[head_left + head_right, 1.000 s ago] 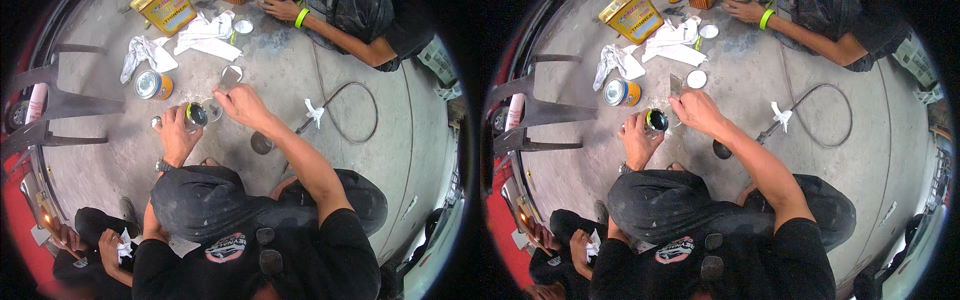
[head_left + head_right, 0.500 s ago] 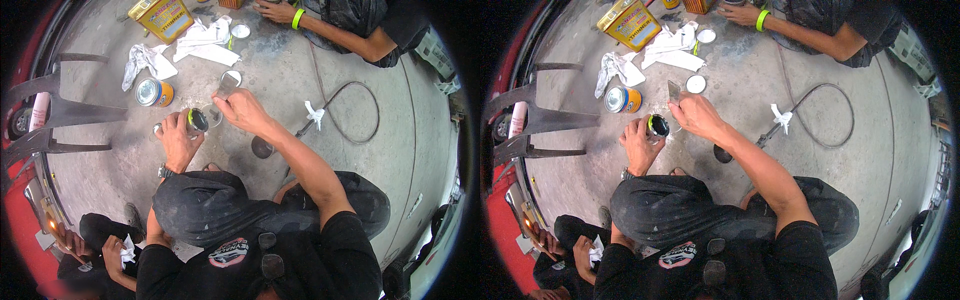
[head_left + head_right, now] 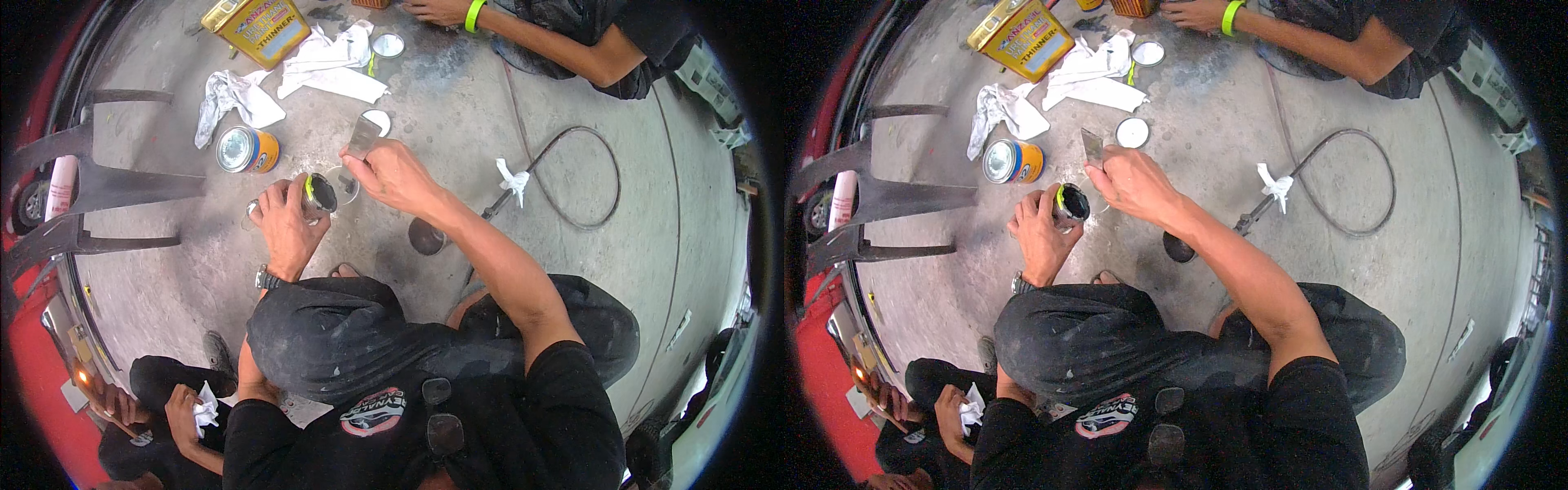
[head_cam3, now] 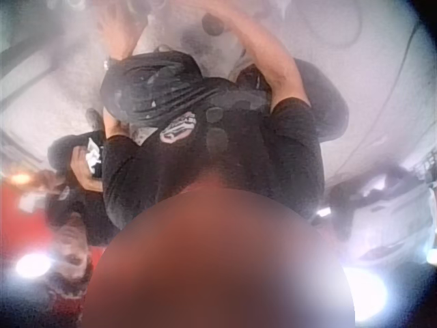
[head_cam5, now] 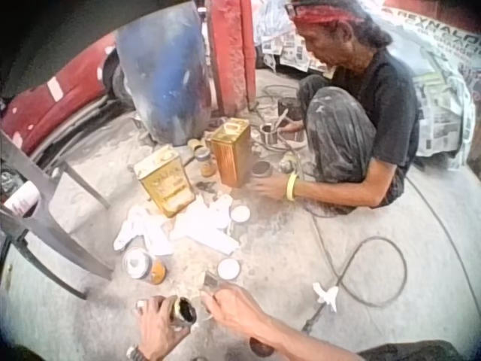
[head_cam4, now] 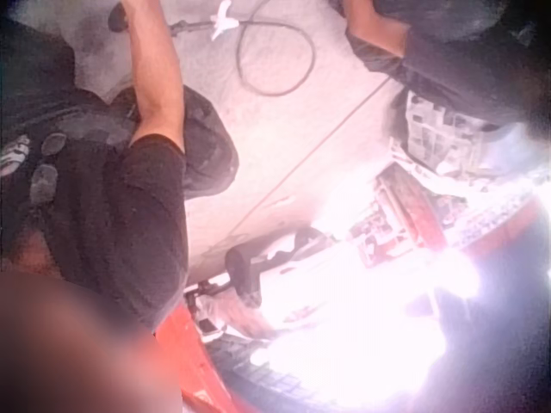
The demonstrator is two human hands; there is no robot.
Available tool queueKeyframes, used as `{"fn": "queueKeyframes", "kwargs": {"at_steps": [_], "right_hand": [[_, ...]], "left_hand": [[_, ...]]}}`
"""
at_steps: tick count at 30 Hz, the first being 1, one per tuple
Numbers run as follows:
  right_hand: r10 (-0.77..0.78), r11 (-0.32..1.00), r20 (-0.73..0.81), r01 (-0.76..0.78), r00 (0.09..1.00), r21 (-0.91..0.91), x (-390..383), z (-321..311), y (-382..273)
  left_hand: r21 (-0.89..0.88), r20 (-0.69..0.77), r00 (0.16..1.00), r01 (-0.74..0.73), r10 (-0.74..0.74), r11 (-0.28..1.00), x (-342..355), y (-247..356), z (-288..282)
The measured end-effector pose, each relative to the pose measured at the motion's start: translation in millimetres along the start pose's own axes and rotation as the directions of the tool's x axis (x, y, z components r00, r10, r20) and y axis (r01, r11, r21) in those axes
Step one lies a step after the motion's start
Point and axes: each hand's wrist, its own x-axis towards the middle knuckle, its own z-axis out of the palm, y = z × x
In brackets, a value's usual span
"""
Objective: The person sits on the floor and mixes paint from a small can into a spray gun cup using a metal strip. They scrape the sides of the can to transfer the paint and then pour the mixture into the cup.
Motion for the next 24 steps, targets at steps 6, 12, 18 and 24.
{"fn": "queueKeyframes", "kwargs": {"at_steps": [6,12,18,24], "right_hand": [[0.026,0.999,0.024,-0.025,0.999,-0.038,-1.6,0.7,4.0],[0.040,0.999,0.040,-0.039,0.998,-0.030,-0.2,-1.0,2.8],[0.038,0.998,0.044,-0.036,0.998,-0.041,1.2,0.3,4.8],[0.012,1.000,0.023,-0.012,1.000,-0.008,-0.8,1.8,4.8]], "left_hand": [[-0.026,0.021,1.000,-0.002,0.002,1.000,0.7,2.2,-2.7],[-0.022,0.023,1.000,-0.008,0.008,1.000,1.4,3.7,-5.7],[-0.009,0.026,1.000,-0.008,0.008,1.000,3.3,4.6,-6.3],[-0.002,0.008,1.000,-0.022,0.022,1.000,3.9,3.2,-4.3]]}}
